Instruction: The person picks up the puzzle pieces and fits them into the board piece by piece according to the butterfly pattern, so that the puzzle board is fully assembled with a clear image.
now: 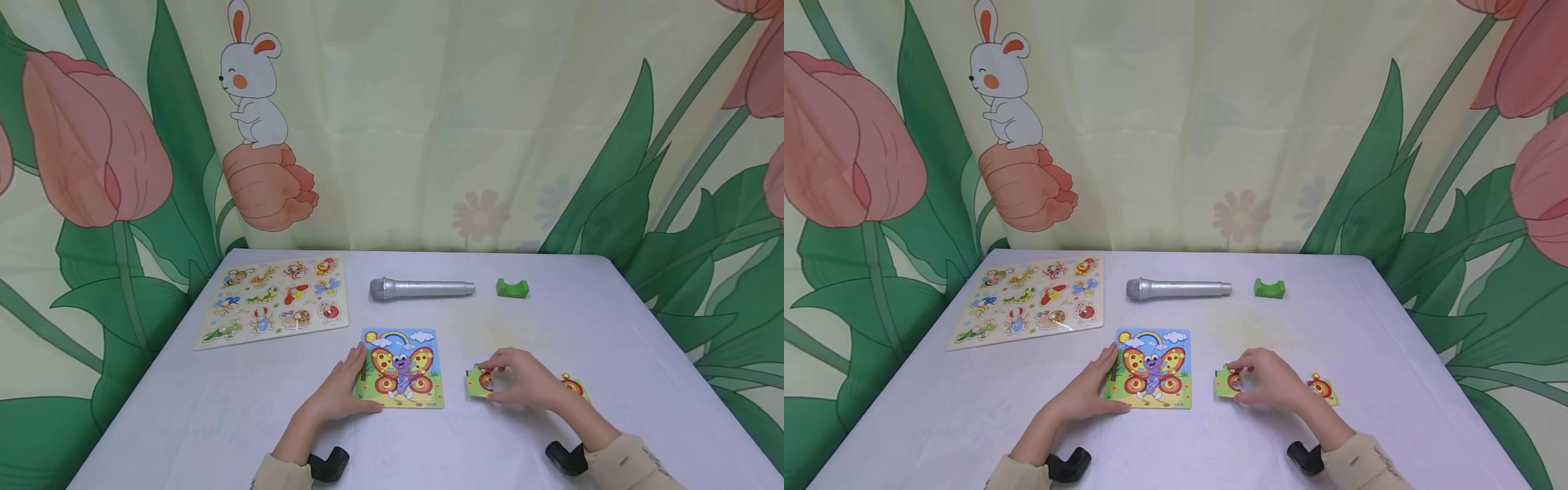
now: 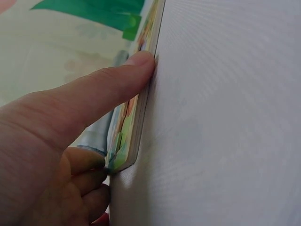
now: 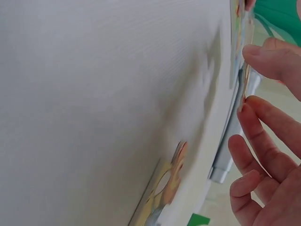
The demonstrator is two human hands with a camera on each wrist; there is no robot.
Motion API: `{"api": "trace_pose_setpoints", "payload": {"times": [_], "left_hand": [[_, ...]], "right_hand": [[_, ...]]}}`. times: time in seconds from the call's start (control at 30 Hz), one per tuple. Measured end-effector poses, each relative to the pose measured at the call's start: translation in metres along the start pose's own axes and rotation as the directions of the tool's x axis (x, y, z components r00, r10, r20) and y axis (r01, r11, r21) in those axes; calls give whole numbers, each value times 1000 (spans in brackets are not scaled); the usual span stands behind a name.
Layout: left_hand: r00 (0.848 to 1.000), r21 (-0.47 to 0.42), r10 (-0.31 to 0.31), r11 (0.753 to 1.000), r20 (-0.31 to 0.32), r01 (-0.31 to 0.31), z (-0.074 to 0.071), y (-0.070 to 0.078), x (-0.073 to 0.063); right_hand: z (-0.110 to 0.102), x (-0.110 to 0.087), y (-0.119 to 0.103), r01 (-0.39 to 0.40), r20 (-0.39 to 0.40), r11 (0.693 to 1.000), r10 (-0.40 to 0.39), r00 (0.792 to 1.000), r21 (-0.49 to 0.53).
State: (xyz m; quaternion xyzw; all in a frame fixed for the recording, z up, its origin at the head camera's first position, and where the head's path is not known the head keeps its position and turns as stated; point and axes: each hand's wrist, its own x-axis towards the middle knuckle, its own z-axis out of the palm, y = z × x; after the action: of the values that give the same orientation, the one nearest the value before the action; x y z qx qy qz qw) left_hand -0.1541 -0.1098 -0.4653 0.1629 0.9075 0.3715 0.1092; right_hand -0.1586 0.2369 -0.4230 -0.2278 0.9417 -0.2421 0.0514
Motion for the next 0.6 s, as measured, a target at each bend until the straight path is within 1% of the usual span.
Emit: {"api": "trace_pose_setpoints", "payload": {"times": [0.07, 0.23, 0.3, 0.47, 0.53, 0.6], "left_hand": [[1000, 1, 3, 1000, -1, -3, 0, 0, 0], [1000, 11, 10, 1000, -4, -10, 1, -1, 1], [1000, 15, 14, 1000, -5, -14, 1, -1, 1], [1000, 12, 16, 1000, -4, -16, 0, -1, 1], [1000, 6, 13, 1000, -3, -13, 0, -1, 1], [1000, 3, 11, 1000, -2, -11, 0, -1, 1]], "right_hand": [[0, 3, -4, 21, -4, 1000, -21, 1000, 10], [4, 12, -17, 37, -4, 998, -37, 999, 47], [7, 17, -22, 49, -2, 998, -49, 999, 48], [14, 27, -34, 111, 6, 993, -111, 994, 48], [18, 32, -39, 141, 13, 988, -142, 990, 63], [23, 36, -44, 154, 24, 984, -157, 987, 85]]}}
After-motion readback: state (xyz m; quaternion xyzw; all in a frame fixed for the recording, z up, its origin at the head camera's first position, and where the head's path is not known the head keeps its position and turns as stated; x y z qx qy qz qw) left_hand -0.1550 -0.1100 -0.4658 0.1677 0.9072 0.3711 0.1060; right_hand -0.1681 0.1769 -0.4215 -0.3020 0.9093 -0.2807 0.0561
